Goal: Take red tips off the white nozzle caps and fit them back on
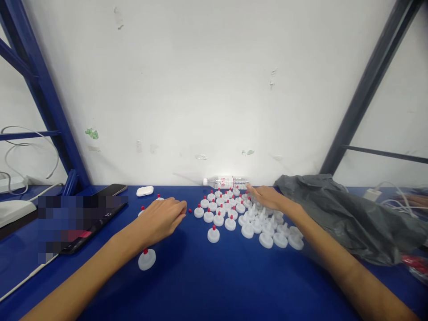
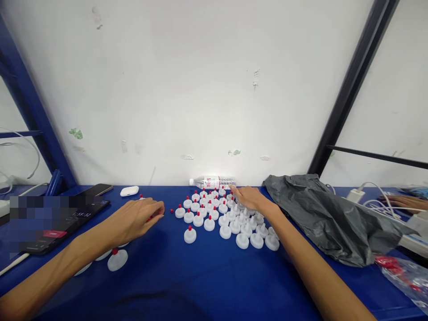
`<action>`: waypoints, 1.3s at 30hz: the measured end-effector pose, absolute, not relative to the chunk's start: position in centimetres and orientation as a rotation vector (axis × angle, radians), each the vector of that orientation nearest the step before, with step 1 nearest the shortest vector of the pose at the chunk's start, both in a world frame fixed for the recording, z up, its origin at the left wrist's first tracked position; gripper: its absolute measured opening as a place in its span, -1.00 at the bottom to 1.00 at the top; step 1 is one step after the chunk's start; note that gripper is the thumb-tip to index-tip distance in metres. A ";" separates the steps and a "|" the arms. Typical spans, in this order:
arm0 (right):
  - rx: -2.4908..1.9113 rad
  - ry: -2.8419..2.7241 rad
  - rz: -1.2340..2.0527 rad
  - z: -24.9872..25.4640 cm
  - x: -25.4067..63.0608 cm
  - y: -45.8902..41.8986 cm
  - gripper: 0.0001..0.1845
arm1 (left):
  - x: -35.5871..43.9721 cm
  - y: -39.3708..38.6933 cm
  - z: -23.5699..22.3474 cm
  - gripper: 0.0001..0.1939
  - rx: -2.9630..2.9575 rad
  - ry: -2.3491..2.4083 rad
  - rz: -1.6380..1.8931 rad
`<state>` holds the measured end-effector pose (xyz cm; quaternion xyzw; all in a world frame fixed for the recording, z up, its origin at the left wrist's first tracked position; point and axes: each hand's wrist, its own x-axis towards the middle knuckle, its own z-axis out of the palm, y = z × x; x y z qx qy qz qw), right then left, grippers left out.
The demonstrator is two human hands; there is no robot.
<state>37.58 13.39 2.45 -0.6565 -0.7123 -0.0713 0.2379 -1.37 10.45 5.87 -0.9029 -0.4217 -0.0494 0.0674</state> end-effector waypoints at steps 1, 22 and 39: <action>-1.802 -1.987 -0.169 2.7 37.6 13.3 -0.36 | -1.2 10.4 5.9 -0.72 -2.729 -1.269 -0.179; -0.861 -2.391 -0.313 3.6 24.9 6.3 -0.63 | 1.4 8.3 4.9 -0.80 -3.051 -1.367 -1.366; -0.720 -2.233 -0.237 2.9 23.7 5.8 -0.71 | 1.5 8.7 4.3 -0.70 -3.062 -1.232 -1.121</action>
